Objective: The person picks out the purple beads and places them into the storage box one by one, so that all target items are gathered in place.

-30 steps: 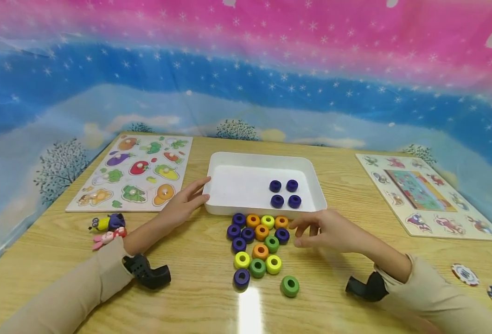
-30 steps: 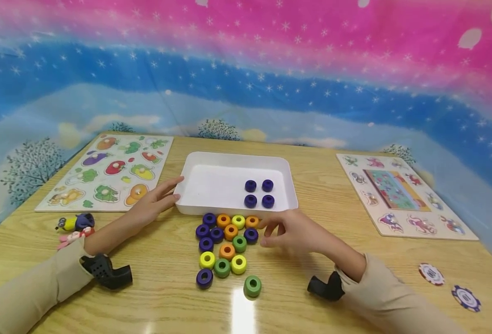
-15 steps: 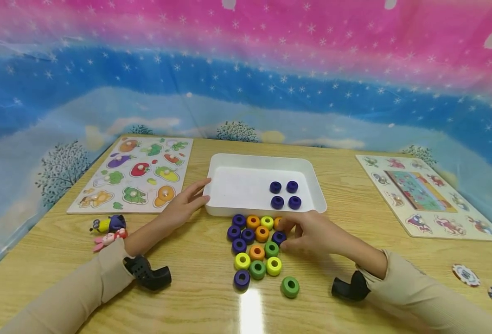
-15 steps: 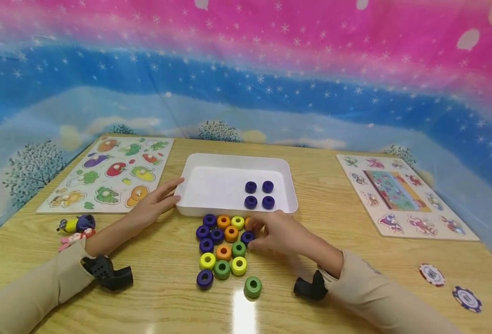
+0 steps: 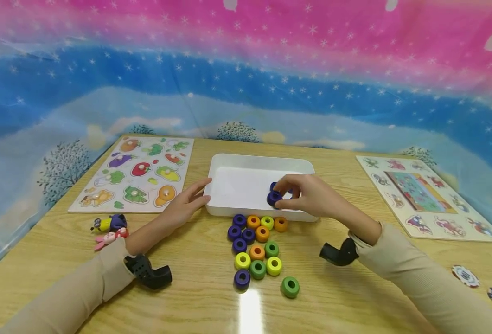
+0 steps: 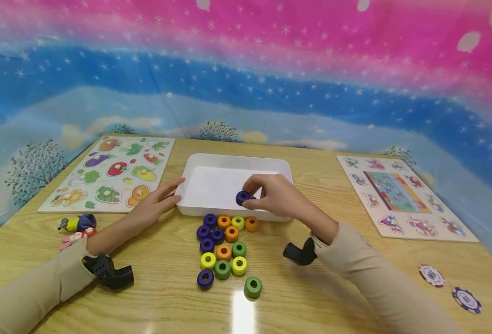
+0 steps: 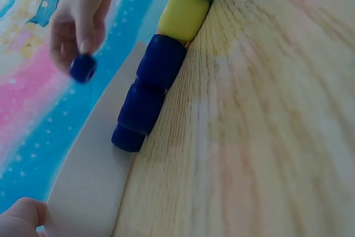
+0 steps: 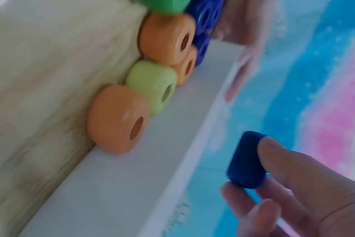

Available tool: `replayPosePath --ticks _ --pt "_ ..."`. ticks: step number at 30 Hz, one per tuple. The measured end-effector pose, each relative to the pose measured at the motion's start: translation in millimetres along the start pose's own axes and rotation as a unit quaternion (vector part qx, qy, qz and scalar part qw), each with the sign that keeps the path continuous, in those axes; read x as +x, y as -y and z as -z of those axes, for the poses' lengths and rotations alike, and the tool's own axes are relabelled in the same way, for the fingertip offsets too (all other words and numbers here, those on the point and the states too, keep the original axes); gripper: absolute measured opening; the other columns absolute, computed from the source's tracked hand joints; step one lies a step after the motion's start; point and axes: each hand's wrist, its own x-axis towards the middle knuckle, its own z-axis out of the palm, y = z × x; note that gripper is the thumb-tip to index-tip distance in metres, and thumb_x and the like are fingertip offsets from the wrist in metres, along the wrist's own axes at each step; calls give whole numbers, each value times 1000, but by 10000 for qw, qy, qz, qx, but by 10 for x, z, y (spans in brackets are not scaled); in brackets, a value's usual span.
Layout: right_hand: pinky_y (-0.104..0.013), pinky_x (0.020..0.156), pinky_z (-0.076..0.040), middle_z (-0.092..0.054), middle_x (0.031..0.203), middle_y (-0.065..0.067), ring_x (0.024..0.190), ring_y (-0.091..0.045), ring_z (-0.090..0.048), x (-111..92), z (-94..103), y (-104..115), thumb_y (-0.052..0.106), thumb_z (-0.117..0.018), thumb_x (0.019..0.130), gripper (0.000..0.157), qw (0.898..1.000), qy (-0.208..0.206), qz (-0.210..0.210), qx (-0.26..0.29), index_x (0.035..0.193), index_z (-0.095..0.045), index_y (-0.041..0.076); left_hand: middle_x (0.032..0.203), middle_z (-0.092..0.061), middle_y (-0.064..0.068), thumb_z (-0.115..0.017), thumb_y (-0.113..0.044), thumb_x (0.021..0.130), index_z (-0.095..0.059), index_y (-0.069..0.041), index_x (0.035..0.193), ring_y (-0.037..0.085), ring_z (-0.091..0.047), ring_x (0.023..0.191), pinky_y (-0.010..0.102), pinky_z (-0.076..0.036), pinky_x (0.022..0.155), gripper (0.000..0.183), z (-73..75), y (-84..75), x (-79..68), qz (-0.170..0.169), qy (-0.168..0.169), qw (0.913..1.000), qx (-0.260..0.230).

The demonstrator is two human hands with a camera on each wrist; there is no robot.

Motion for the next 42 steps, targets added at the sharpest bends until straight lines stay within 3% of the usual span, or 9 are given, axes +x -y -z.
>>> replayPosePath --ticks 6,13,17,22,27,31,35,42 --pt "-24 51 -42 -61 83 3 63 -9 -53 378 -208 -99 26 -66 73 27 9989 372 -198 195 96 -60 12 137 -17 6 -46 -23 88 -28 -15 132 27 -24 121 38 -25 95 48 7 32 16 -17 46 10000 -58" --pt "-24 56 -44 -60 81 1 69 -11 -54 560 -345 -186 24 -67 72 26 9940 898 -603 172 94 -59 12 137 -18 6 -45 -22 88 -29 -16 132 28 -23 121 38 -26 94 47 20 21 15 -78 -2 10000 16" --pt "-24 55 -43 -60 83 1 69 -12 -53 541 -333 -211 23 -66 72 29 9930 1008 -601 148 96 -59 10 137 -18 6 -45 -22 88 -29 -15 132 28 -25 120 38 -27 94 48 9 8 17 -62 -40 9999 87" --pt "-25 52 -42 -60 79 3 64 -11 -52 448 -249 -170 25 -67 72 32 9971 637 -385 130 98 -59 8 137 -18 5 -46 -22 88 -28 -15 132 27 -26 120 38 -26 94 48 8 11 16 -15 -46 10000 79" --pt "-24 51 -41 -58 78 8 59 -7 -49 265 -217 -28 27 -65 73 27 9986 389 180 312 95 -60 10 137 -19 4 -46 -21 88 -29 -16 132 24 -25 120 37 -26 94 48 9 3 14 61 -88 9999 92" --pt "-21 50 -41 -57 78 12 58 -4 -49 124 -328 73 27 -65 74 22 9950 559 613 548 92 -61 14 137 -19 3 -46 -21 88 -29 -16 132 23 -24 121 37 -26 95 48 8 1 13 76 -102 9999 57" --pt "-20 48 -41 -58 79 11 54 -5 -47 67 -457 153 25 -65 74 21 9919 914 620 632 92 -62 15 137 -19 5 -46 -20 88 -29 -15 132 25 -24 121 38 -25 94 48 13 10 13 15 -98 9999 25" --pt "-19 53 -40 -58 85 9 58 -5 -47 68 -553 218 25 -66 73 22 9935 914 682 -13 92 -63 16 137 -18 5 -46 -23 88 -29 -16 132 26 -26 120 38 -26 94 48 18 16 11 -17 -57 10000 62"
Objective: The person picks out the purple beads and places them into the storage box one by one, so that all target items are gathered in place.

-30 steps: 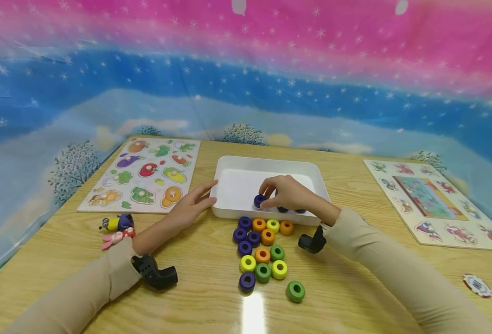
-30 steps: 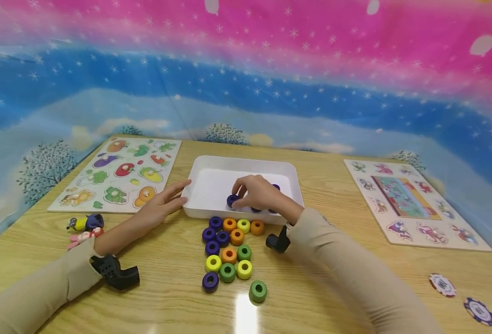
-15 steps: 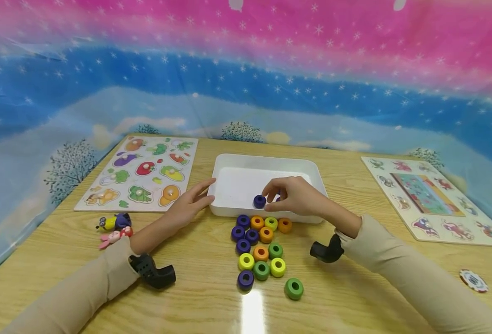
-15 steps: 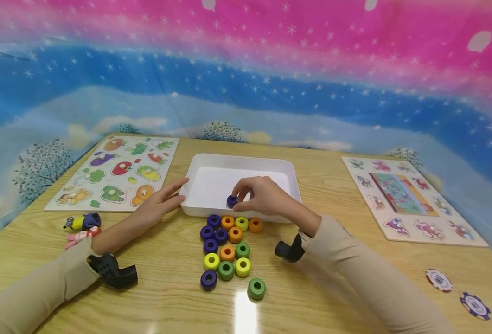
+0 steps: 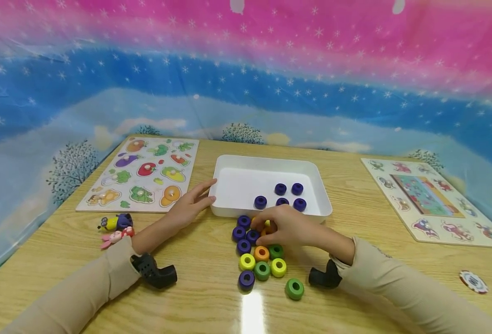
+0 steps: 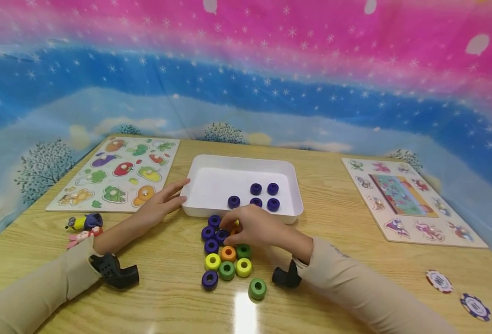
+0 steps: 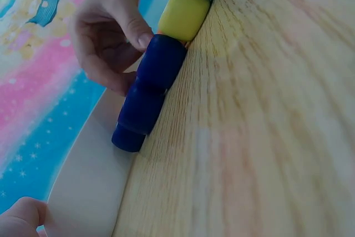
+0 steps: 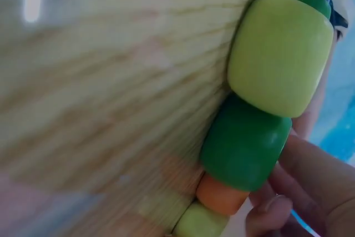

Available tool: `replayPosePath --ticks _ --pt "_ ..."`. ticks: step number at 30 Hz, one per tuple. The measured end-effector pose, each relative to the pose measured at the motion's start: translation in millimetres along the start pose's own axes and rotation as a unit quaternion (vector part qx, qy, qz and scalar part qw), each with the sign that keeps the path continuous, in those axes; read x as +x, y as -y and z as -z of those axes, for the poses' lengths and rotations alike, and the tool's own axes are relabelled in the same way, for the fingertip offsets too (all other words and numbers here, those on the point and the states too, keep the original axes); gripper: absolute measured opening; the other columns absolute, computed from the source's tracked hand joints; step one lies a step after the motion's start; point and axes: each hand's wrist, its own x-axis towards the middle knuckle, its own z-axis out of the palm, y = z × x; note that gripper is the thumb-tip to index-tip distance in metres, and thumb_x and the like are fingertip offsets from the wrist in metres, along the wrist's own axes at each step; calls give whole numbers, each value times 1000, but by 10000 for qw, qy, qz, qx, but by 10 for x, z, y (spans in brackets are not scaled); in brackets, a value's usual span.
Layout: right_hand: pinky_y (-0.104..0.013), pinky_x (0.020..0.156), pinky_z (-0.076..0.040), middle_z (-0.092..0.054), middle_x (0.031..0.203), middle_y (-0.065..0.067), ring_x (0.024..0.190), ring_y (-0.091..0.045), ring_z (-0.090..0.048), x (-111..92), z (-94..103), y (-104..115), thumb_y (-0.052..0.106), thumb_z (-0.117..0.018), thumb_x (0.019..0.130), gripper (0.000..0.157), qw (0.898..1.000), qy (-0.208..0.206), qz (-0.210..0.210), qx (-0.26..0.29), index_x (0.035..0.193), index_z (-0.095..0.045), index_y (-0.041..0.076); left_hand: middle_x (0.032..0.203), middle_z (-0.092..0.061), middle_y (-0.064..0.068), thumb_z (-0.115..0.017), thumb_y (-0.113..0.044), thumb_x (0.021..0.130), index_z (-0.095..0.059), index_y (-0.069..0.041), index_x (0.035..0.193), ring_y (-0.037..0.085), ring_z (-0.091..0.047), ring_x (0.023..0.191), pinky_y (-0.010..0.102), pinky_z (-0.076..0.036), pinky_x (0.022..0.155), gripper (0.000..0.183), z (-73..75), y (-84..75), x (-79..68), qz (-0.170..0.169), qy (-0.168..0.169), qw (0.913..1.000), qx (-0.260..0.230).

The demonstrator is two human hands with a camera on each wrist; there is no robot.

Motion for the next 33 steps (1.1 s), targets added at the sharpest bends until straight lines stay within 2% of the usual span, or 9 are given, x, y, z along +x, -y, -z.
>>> replayPosePath --ticks 6,10,14,17,20,22,29,33 --pt "-17 58 -42 -57 88 10 69 -3 -50 25 -2 44 27 -66 73 23 9992 182 35 -346 93 -63 17 137 -19 6 -46 -22 88 -29 -15 132 27 -26 120 39 -26 94 48 5 -9 4 -45 -29 10000 49" --pt "-18 54 -42 -58 84 10 63 -4 -50 23 43 49 27 -66 73 23 9997 140 18 -180 93 -62 16 137 -19 6 -45 -21 88 -29 -15 132 28 -26 120 39 -26 94 48 3 -17 4 -36 -6 10000 43" --pt "-20 50 -41 -58 82 12 56 -3 -48 54 198 14 29 -64 74 26 9998 -173 -20 78 96 -61 17 137 -19 5 -46 -22 88 -29 -17 132 27 -26 120 39 -26 94 48 5 -15 0 30 -20 9999 97" --pt "-22 50 -42 -59 84 10 56 -3 -49 123 358 -59 30 -64 74 27 9983 -579 -67 20 98 -61 17 137 -18 5 -45 -21 88 -28 -16 132 28 -26 120 39 -26 94 48 12 -16 -2 29 -44 9999 108" --pt "-24 49 -41 -60 83 6 56 -6 -49 214 471 -196 28 -65 74 27 9952 -915 -337 -62 97 -61 15 137 -18 6 -45 -20 88 -28 -14 132 28 -25 120 39 -27 94 48 12 -18 0 15 -41 10000 14" --pt "-25 50 -41 -60 83 3 58 -9 -50 269 501 -313 26 -65 74 28 9934 -984 -576 -78 98 -61 12 137 -18 7 -45 -19 88 -28 -13 132 29 -25 120 39 -26 94 47 9 -20 1 -1 -8 10000 -58" --pt "-30 65 -44 -60 84 -1 75 -14 -53 390 402 -655 23 -66 73 29 9878 -575 -1434 -174 97 -62 8 137 -18 7 -44 -20 89 -28 -15 132 28 -25 120 39 -26 94 47 -13 -2 10 42 53 9999 -115" --pt "-32 69 -43 -60 83 -1 76 -15 -53 431 337 -743 23 -65 74 29 9856 -414 -1619 -240 97 -62 7 137 -19 6 -44 -20 89 -28 -15 132 27 -27 119 39 -25 94 47 -10 5 15 62 0 10000 -9"
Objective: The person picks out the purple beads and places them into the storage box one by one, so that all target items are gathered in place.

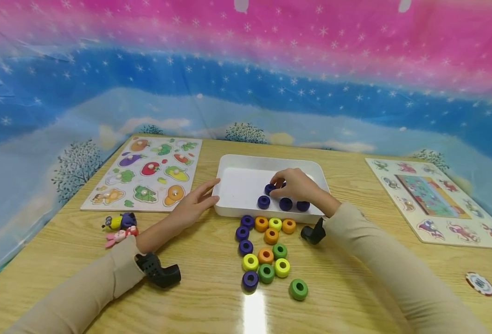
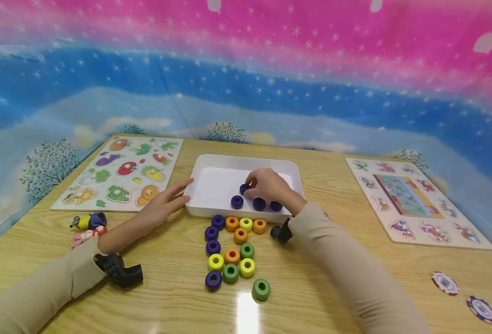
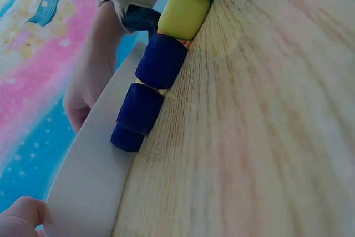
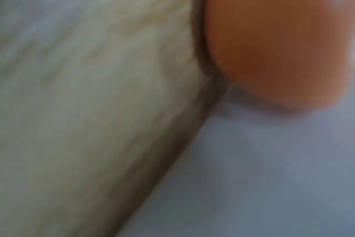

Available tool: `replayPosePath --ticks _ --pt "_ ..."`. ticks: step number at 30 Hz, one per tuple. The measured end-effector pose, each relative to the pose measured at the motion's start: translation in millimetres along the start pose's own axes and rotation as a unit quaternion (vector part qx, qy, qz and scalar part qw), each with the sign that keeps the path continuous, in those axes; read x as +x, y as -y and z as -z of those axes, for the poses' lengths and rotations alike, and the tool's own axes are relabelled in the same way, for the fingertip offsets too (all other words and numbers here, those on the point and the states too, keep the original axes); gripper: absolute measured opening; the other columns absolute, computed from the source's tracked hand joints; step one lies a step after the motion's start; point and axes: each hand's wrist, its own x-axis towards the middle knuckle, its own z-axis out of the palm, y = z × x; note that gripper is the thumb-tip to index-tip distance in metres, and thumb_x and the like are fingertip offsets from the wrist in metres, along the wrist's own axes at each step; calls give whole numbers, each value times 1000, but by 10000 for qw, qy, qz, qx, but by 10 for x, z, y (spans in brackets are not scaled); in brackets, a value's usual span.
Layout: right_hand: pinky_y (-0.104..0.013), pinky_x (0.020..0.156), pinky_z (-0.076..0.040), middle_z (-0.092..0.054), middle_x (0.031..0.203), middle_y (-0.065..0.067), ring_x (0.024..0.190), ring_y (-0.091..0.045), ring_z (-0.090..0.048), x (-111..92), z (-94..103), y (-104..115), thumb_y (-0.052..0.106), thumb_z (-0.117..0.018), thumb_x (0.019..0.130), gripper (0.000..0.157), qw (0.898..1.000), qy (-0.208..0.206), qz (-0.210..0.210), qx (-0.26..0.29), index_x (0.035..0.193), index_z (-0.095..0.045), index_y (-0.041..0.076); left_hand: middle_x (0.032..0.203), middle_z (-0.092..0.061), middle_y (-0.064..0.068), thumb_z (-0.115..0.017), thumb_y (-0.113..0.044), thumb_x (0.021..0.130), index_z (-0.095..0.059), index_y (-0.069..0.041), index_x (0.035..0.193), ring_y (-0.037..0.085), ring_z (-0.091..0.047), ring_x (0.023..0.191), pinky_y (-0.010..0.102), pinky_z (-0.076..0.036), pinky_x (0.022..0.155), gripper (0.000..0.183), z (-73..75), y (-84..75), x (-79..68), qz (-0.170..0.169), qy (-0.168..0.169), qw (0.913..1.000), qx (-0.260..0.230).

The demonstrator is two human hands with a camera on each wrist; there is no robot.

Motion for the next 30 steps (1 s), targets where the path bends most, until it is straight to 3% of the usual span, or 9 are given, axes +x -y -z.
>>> replayPosePath --ticks 9,15,18,21,26,30 --pt "-32 68 -43 -60 83 -1 75 -15 -54 -91 62 38 27 -64 75 37 9998 -145 -1 -111 105 -58 6 137 -19 6 -44 -20 89 -28 -15 132 28 -25 120 39 -26 94 47 3 -23 -12 20 -8 10000 20" --pt "-27 51 -40 -59 78 5 59 -12 -48 -324 134 176 31 -64 74 32 9968 -497 535 316 98 -61 10 137 -19 6 -44 -20 89 -28 -15 132 27 -25 120 38 -26 94 47 5 -23 -7 16 -12 10000 34" --pt "-25 46 -38 -58 77 8 54 -11 -46 -475 87 290 30 -63 75 28 9913 -213 1024 800 96 -62 12 137 -19 5 -44 -21 89 -29 -18 132 26 -25 120 38 -26 94 46 15 -28 -1 31 -28 9999 97" --pt "-23 47 -39 -59 79 10 55 -9 -47 -588 -17 405 28 -63 75 24 9832 327 1421 1095 95 -63 15 137 -19 5 -44 -21 89 -29 -18 132 26 -25 120 38 -26 94 46 24 -28 3 41 -24 9999 118" --pt "-21 50 -41 -58 79 11 57 -6 -48 -655 -176 546 24 -63 75 20 9714 1025 1825 1118 94 -62 17 137 -18 6 -44 -21 89 -29 -17 132 27 -25 120 38 -25 94 46 22 -33 -9 46 -13 10000 73" --pt "-20 53 -44 -58 84 8 60 -5 -51 -649 -223 613 21 -61 78 22 9623 1357 2091 1088 99 -60 17 137 -18 6 -44 -21 89 -28 -16 132 28 -24 120 38 -26 94 47 5 -32 -11 1 10 10000 57"
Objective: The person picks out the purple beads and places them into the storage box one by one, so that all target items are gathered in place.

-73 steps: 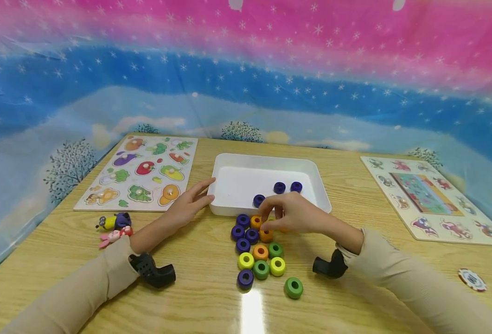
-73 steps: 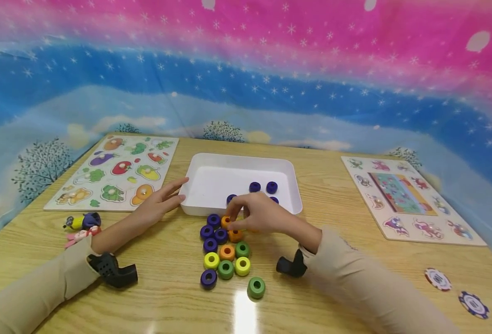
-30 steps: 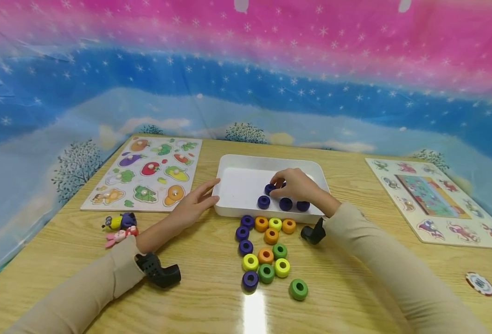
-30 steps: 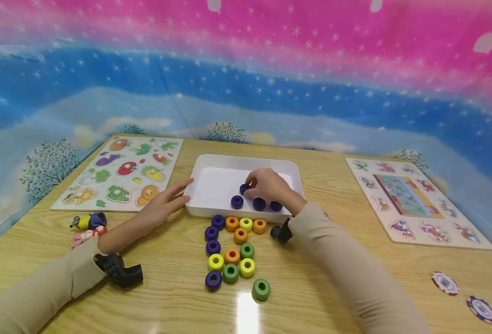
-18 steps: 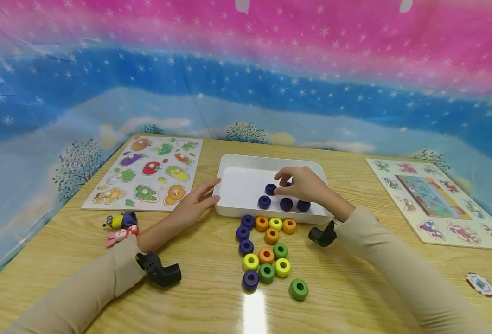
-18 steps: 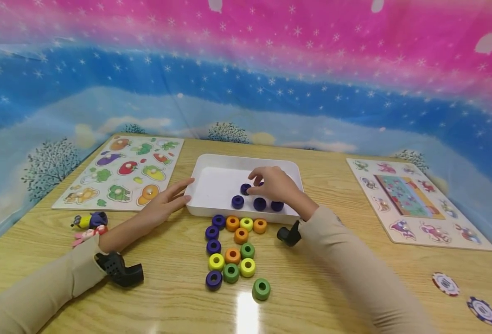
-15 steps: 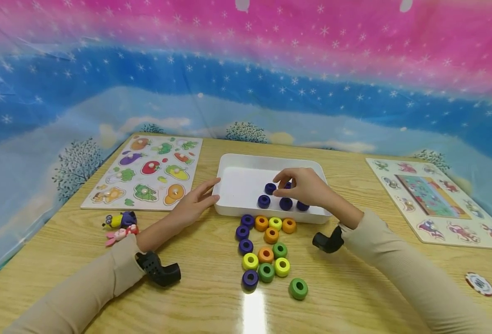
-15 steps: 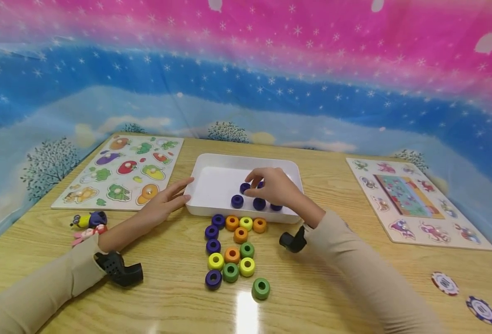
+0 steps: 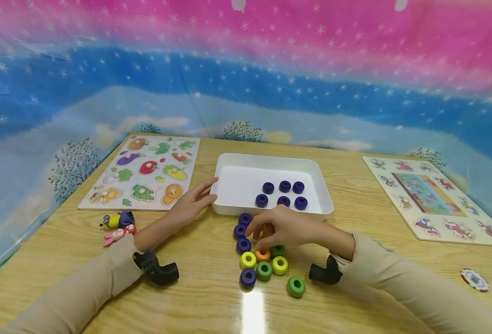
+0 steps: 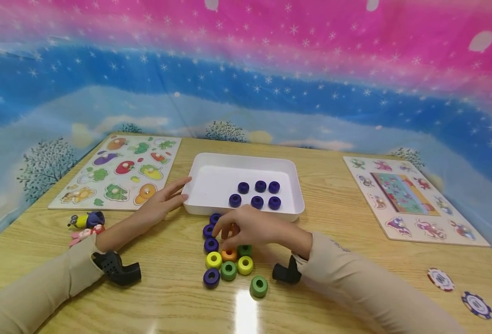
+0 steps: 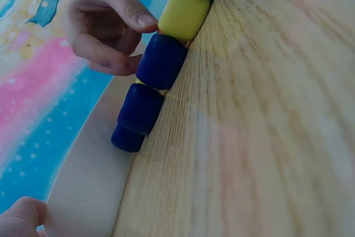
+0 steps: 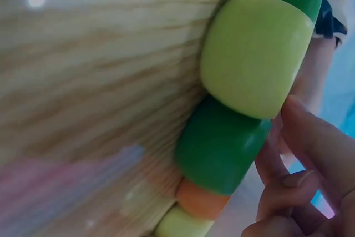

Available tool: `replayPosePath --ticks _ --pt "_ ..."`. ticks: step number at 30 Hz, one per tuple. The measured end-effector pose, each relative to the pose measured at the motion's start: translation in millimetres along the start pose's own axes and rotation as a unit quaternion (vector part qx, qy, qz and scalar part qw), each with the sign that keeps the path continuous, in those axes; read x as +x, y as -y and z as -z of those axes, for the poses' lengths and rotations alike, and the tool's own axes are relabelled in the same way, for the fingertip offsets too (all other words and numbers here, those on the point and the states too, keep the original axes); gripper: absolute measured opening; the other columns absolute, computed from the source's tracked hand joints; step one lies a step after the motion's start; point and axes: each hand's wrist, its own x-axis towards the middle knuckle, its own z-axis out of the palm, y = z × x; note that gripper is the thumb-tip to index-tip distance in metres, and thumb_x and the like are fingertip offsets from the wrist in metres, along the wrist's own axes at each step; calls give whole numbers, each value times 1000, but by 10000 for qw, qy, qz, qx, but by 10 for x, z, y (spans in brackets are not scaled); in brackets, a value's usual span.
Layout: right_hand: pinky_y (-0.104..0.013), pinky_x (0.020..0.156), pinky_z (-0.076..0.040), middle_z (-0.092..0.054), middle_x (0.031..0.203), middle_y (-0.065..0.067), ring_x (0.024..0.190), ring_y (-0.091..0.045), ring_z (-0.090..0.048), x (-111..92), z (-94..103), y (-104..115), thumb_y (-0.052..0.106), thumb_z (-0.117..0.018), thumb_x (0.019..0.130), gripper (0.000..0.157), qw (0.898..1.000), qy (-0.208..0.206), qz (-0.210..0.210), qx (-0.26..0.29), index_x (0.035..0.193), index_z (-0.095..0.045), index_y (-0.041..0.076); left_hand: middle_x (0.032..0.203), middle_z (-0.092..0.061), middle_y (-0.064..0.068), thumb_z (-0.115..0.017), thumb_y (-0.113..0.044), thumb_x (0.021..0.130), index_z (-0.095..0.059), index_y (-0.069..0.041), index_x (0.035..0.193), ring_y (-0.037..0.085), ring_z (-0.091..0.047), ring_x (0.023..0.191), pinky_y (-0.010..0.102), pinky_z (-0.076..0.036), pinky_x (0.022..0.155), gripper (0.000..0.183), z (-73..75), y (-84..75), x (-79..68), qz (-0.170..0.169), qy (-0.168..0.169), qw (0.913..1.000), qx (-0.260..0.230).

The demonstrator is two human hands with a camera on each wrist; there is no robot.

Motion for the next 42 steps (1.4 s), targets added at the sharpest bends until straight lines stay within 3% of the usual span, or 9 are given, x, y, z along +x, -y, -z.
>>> replayPosePath --ticks 7,16,20,25,31,36,42 --pt "-18 59 -44 -57 87 6 68 -2 -53 124 -14 63 23 -60 79 25 9994 288 79 -171 104 -60 17 137 -18 7 -45 -22 88 -28 -15 133 28 -24 120 38 -27 94 48 -6 -3 -4 -92 31 9999 -43" --pt "-18 54 -43 -57 85 8 62 -4 -51 174 -32 92 24 -61 77 27 9990 390 35 -202 103 -60 16 137 -19 6 -45 -22 88 -28 -15 132 28 -25 120 37 -27 94 48 -1 13 -7 -63 6 10000 -63" --pt "-19 53 -43 -58 86 9 61 -5 -50 162 62 119 27 -60 78 28 9996 177 108 -199 104 -59 17 137 -19 7 -45 -21 88 -28 -14 132 29 -25 120 38 -26 94 48 0 23 -1 -57 17 10000 -38" --pt "-22 51 -43 -59 85 9 58 -5 -51 219 322 103 28 -59 78 26 9980 -497 157 -365 103 -59 18 137 -20 6 -45 -25 88 -29 -17 132 28 -26 120 39 -28 93 48 2 15 -11 -103 26 9999 58" --pt "-23 53 -44 -62 83 4 60 -10 -53 421 467 -134 25 -62 77 27 9933 -820 -474 -657 102 -60 15 137 -20 6 -45 -23 88 -29 -17 132 27 -27 119 38 -27 94 47 1 -10 -24 -77 -11 10000 47" --pt "-22 60 -45 -62 83 2 69 -11 -55 535 411 -360 23 -63 76 27 9912 -655 -970 -612 101 -60 14 137 -19 7 -45 -21 88 -28 -14 133 29 -26 119 39 -27 94 48 -13 8 -9 -157 35 9999 -30" --pt "-23 63 -46 -61 83 0 72 -12 -55 593 357 -467 21 -63 76 26 9897 -491 -1151 -690 101 -60 13 137 -20 7 -45 -22 88 -28 -14 133 27 -27 119 39 -26 94 49 -4 24 -10 -206 -6 9998 -1"
